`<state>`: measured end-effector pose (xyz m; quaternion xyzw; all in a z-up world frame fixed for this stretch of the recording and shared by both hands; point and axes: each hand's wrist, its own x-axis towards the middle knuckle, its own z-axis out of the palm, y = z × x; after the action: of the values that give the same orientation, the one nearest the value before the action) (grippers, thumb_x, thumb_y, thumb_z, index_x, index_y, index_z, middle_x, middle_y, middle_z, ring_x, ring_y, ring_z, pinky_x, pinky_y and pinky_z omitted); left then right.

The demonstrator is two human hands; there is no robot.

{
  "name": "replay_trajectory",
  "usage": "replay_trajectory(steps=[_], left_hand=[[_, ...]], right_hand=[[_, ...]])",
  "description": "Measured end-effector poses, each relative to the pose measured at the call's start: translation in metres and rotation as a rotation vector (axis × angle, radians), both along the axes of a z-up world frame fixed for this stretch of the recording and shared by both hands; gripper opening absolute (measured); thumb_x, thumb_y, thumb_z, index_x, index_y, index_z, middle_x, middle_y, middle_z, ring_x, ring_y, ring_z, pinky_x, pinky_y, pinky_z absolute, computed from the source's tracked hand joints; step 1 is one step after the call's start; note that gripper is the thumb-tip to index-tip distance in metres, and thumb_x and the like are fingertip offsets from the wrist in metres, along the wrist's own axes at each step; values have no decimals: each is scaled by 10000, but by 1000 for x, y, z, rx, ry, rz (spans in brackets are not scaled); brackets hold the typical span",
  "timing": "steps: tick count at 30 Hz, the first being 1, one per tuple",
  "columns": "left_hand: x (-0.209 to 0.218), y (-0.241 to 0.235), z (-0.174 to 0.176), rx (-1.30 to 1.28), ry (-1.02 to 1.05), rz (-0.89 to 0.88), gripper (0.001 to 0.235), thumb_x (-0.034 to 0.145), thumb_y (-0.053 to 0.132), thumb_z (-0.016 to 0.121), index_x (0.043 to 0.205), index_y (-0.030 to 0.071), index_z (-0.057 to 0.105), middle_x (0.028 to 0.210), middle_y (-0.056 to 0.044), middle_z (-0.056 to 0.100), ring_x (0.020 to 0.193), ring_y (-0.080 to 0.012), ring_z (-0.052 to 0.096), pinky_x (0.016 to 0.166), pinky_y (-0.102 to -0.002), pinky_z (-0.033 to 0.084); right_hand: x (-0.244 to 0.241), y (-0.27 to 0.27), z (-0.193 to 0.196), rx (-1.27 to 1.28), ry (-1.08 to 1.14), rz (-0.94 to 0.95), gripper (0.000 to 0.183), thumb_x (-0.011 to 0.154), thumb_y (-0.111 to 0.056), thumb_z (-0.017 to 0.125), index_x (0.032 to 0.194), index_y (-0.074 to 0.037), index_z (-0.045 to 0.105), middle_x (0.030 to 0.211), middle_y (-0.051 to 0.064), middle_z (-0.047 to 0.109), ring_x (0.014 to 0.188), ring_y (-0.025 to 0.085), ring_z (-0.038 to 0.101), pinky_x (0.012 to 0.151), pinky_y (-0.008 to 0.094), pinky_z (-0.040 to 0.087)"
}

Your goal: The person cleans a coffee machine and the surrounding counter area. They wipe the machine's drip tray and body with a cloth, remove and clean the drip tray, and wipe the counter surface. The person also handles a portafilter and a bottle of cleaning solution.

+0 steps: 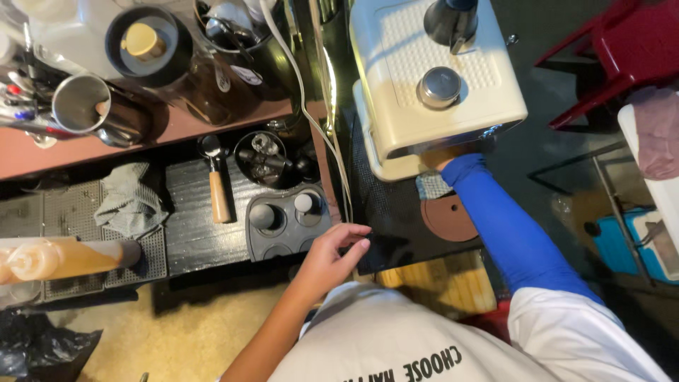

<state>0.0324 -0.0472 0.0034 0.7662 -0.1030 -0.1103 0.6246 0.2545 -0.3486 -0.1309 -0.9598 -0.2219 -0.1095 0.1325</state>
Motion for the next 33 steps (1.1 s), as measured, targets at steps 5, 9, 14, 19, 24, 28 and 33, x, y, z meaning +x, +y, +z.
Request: replay_trajectory(steps=[5,9,14,19,24,28,33], left_hand=[[-1,7,-3,44,126,18,281,937,164,703,1183,28,705,1049,-69,746,965,-144,747,787,-263,554],[-2,15,4,79,251,32,290,909,158,703,1170,32,720,1065,-67,739,973,-136,727,702,-305,517],[-3,29,-6,-58,75,-12,264,948,146,701,1178,15,714,1103,-74,730,999,-145,723,891,-277,554],[-18,53,-9,-110,117,-39,255,952,132,696,1177,16,721,1105,-56,732,988,-143,698,884,-282,544],[-45,98,-4,-139,153,-21,256,954,148,694,1179,31,726,1046,-39,758,949,-121,697,855,-269,545],[-66,139,-12,-168,169,-49,300,951,150,715,1224,29,695,1079,-45,752,984,-121,699,902,-287,561],[-118,169,0,-156,234,-184,736,841,165,815,1484,67,472,1346,-113,634,1068,-164,668,919,-328,565]], right_hand=[[-36,24,15,-209,85,-85,416,860,-340,618,1133,-45,725,1222,244,673,1131,447,613,1012,580,435],[-33,55,-19,-79,379,-169,413,893,-337,594,1162,-54,727,1256,231,678,1154,433,631,1043,531,469],[-16,81,-90,140,359,-286,448,959,-346,595,1238,-5,676,1290,265,642,1144,448,613,1007,511,473],[-15,57,-73,841,748,-178,397,1039,-241,537,1316,31,618,1293,202,656,1144,327,635,999,433,505],[-119,85,18,1605,1049,6,373,1103,-151,488,1396,66,564,1294,164,667,1148,247,657,1007,386,533],[-199,133,106,1842,1070,54,430,1076,-151,458,1450,50,524,1342,173,654,1188,263,664,1048,411,532],[-254,229,159,1935,1115,197,428,1107,-188,424,1483,4,499,1370,163,639,1199,262,662,1053,425,516]])
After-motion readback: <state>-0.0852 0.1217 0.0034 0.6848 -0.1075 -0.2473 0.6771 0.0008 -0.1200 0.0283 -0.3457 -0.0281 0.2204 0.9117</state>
